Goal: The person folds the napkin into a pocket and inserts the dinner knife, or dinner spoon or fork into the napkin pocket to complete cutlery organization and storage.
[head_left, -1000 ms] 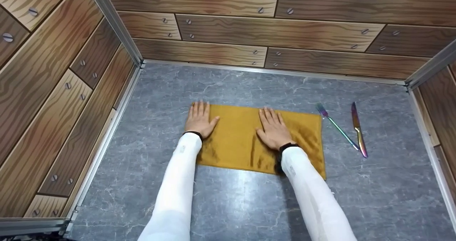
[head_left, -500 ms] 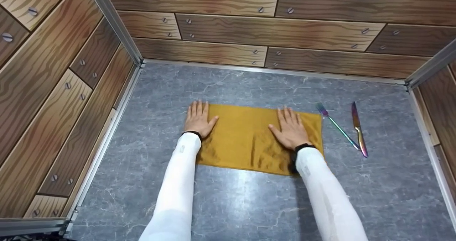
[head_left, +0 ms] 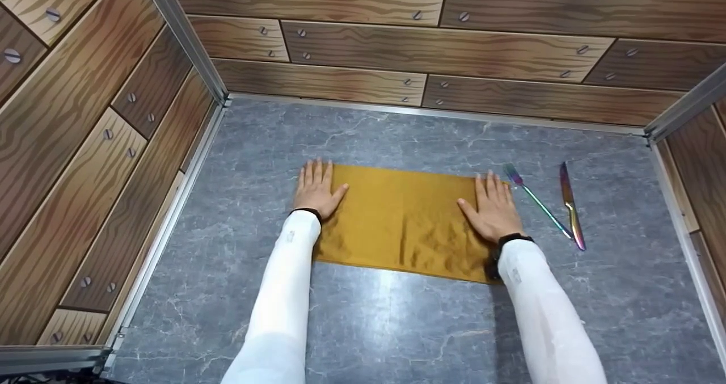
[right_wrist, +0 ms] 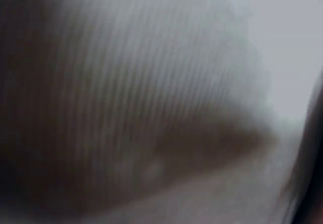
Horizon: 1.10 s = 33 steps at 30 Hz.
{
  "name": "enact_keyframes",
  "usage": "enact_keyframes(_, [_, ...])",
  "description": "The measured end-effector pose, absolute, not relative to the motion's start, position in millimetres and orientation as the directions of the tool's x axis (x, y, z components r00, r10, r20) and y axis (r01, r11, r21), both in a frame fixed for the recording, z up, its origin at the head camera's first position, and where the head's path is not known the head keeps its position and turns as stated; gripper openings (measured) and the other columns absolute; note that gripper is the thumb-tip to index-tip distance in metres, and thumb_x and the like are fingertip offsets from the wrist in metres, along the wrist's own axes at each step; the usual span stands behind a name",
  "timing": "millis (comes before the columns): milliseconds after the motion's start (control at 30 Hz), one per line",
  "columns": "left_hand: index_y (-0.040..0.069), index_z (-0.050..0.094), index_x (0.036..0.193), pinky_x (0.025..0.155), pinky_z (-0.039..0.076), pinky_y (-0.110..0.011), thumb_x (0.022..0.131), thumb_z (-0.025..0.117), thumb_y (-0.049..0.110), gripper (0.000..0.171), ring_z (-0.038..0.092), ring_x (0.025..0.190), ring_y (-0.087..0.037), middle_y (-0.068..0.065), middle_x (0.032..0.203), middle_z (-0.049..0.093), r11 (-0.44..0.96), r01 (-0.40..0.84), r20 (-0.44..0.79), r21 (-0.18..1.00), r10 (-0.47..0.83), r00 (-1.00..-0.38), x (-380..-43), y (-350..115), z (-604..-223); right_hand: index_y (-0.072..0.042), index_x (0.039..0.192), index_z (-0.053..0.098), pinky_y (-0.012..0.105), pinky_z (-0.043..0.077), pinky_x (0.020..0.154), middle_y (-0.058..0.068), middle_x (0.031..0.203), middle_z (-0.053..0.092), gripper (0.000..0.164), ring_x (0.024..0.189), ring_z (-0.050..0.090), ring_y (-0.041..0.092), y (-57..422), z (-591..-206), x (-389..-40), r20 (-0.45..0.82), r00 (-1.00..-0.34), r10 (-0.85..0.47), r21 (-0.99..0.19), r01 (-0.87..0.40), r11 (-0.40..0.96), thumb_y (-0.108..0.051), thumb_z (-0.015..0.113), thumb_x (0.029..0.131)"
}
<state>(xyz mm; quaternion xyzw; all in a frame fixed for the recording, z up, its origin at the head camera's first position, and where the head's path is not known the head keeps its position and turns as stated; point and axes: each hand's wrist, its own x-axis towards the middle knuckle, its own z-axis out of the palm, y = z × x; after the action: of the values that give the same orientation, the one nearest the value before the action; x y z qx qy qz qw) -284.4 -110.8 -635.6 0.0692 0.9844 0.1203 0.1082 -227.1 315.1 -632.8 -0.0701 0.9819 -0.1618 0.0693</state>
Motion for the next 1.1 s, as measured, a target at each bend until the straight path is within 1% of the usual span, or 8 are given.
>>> enact_keyframes(300, [0.024, -0.001, 0.159, 0.116, -0.014, -0.042, 0.095, 0.021, 0.073, 0.083, -0.016, 0.147, -0.027, -0.007, 0.163, -0.009, 0.955, 0.102, -0.207, 0.277, 0.163, -0.965, -285.0, -113.1, -639.2, -0.003, 0.157, 0.003, 0.055, -0.012, 0.114, 0.027, 0.159, -0.01, 0.089, 0.145, -0.015, 0.04, 323.4, -632.4, -222.6, -0.116, -0.984, -0.136, -0.34, -0.09, 0.936, -0.066, 0.027, 0.099])
enact_keyframes(567, [0.025, -0.003, 0.158, 0.116, -0.015, -0.042, 0.095, 0.02, 0.073, 0.083, -0.017, 0.147, -0.025, -0.006, 0.163, -0.011, 0.957, 0.099, -0.209, 0.273, 0.16, -0.965, -285.8, -112.8, -638.0, -0.003, 0.157, 0.003, 0.055, -0.011, 0.114, 0.025, 0.159, -0.011, 0.09, 0.145, -0.015, 0.039, 325.1, -633.9, -225.6, -0.11, -0.984, -0.14, -0.327, -0.098, 0.94, -0.066, 0.027, 0.098])
enact_keyframes(700, [0.023, 0.0, 0.159, 0.116, -0.013, -0.044, 0.096, 0.023, 0.07, 0.081, -0.016, 0.147, -0.028, -0.008, 0.163, -0.009, 0.956, 0.102, -0.198, 0.275, 0.16, -0.967, -283.3, -110.9, -634.1, -0.002, 0.157, 0.004, 0.055, -0.011, 0.114, 0.026, 0.159, -0.01, 0.089, 0.145, -0.015, 0.04, 325.9, -634.6, -225.9, -0.103, -0.984, -0.145, -0.324, -0.105, 0.94, -0.065, 0.028, 0.099])
enact_keyframes(833, [0.02, 0.004, 0.159, 0.117, -0.009, -0.046, 0.098, 0.026, 0.067, 0.08, -0.012, 0.148, -0.03, -0.01, 0.164, -0.005, 0.959, 0.1, -0.196, 0.265, 0.155, -0.968, -279.3, -108.6, -627.6, 0.0, 0.156, 0.006, 0.056, -0.009, 0.115, 0.029, 0.159, -0.007, 0.088, 0.145, -0.013, 0.042, 325.4, -634.3, -224.8, -0.092, -0.983, -0.157, -0.317, -0.12, 0.941, -0.063, 0.029, 0.099])
enact_keyframes(933, [0.02, 0.004, 0.159, 0.117, -0.008, -0.047, 0.098, 0.027, 0.067, 0.08, -0.011, 0.148, -0.031, -0.01, 0.164, -0.005, 0.964, 0.092, -0.215, 0.251, 0.149, -0.965, -279.9, -107.7, -623.5, 0.001, 0.156, 0.008, 0.057, -0.007, 0.115, 0.03, 0.158, -0.004, 0.087, 0.145, -0.01, 0.044, 324.7, -630.4, -225.1, -0.095, -0.982, -0.165, -0.31, -0.129, 0.942, -0.062, 0.029, 0.1])
enact_keyframes(1100, [0.021, 0.005, 0.159, 0.117, -0.006, -0.051, 0.098, 0.029, 0.067, 0.081, -0.009, 0.148, -0.032, -0.011, 0.164, -0.003, 0.965, 0.108, -0.224, 0.238, 0.162, -0.961, -281.9, -108.9, -619.7, 0.0, 0.156, 0.011, 0.059, -0.002, 0.115, 0.031, 0.158, 0.001, 0.083, 0.145, -0.004, 0.046, 322.9, -613.3, -225.3, -0.145, -0.977, -0.159, -0.325, -0.105, 0.94, -0.06, 0.026, 0.102])
